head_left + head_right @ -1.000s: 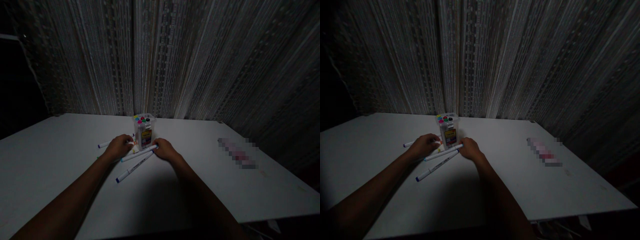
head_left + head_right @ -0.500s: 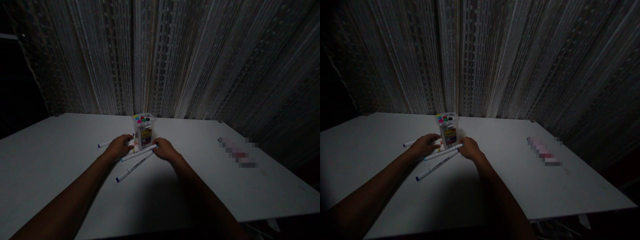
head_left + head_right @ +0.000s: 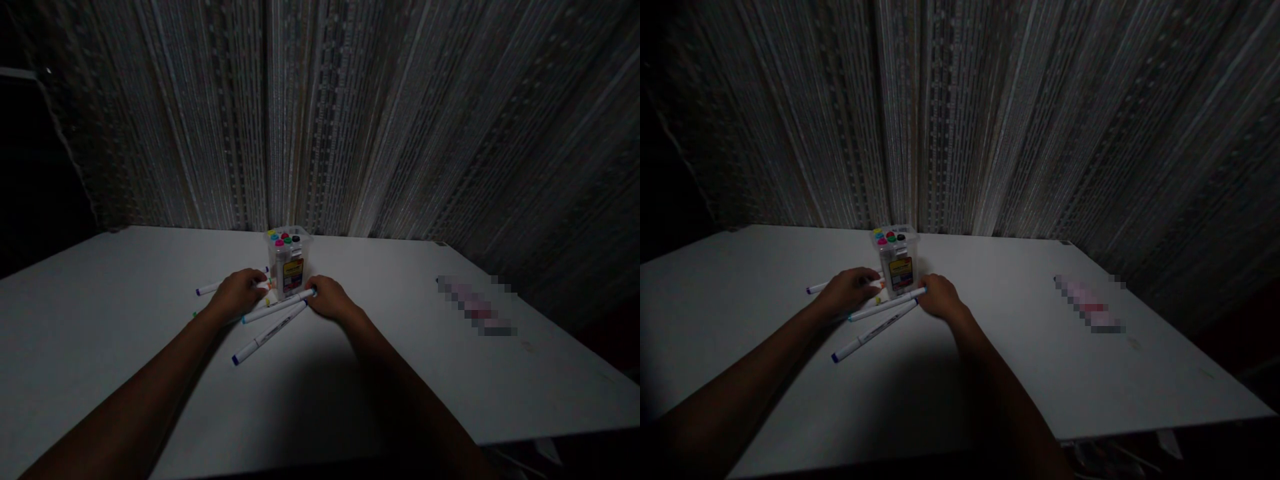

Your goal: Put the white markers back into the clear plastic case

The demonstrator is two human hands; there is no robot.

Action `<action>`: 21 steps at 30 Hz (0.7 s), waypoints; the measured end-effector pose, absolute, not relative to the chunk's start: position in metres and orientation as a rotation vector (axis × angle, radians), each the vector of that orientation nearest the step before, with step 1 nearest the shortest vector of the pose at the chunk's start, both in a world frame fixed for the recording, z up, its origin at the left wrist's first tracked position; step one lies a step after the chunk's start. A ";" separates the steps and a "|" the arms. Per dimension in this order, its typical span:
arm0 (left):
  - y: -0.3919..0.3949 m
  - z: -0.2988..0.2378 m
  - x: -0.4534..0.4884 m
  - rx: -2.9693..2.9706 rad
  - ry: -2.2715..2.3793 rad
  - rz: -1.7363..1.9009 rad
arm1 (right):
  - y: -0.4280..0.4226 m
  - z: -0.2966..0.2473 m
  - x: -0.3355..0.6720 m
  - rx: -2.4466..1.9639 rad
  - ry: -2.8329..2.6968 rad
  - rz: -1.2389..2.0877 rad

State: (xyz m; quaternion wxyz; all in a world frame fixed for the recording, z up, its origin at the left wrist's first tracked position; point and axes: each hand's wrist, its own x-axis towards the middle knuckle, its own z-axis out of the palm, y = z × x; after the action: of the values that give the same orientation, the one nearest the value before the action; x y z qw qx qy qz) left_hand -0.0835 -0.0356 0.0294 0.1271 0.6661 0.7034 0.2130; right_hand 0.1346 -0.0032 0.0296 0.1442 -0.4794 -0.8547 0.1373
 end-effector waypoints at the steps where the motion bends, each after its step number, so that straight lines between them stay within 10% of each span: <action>1: -0.036 0.029 -0.084 1.940 2.048 0.622 | -0.003 0.030 0.135 -1.387 -2.464 0.397; 21: -0.028 0.015 -0.090 1.947 1.955 0.727 | -0.005 0.031 0.134 -1.386 -2.450 0.408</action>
State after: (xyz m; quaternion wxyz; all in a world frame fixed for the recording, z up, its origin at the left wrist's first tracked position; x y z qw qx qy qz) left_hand -0.0897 -0.0281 0.0152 0.1435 0.6754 0.6780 0.2522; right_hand 0.1341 -0.0046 0.0313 0.1482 -0.4819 -0.8519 0.1419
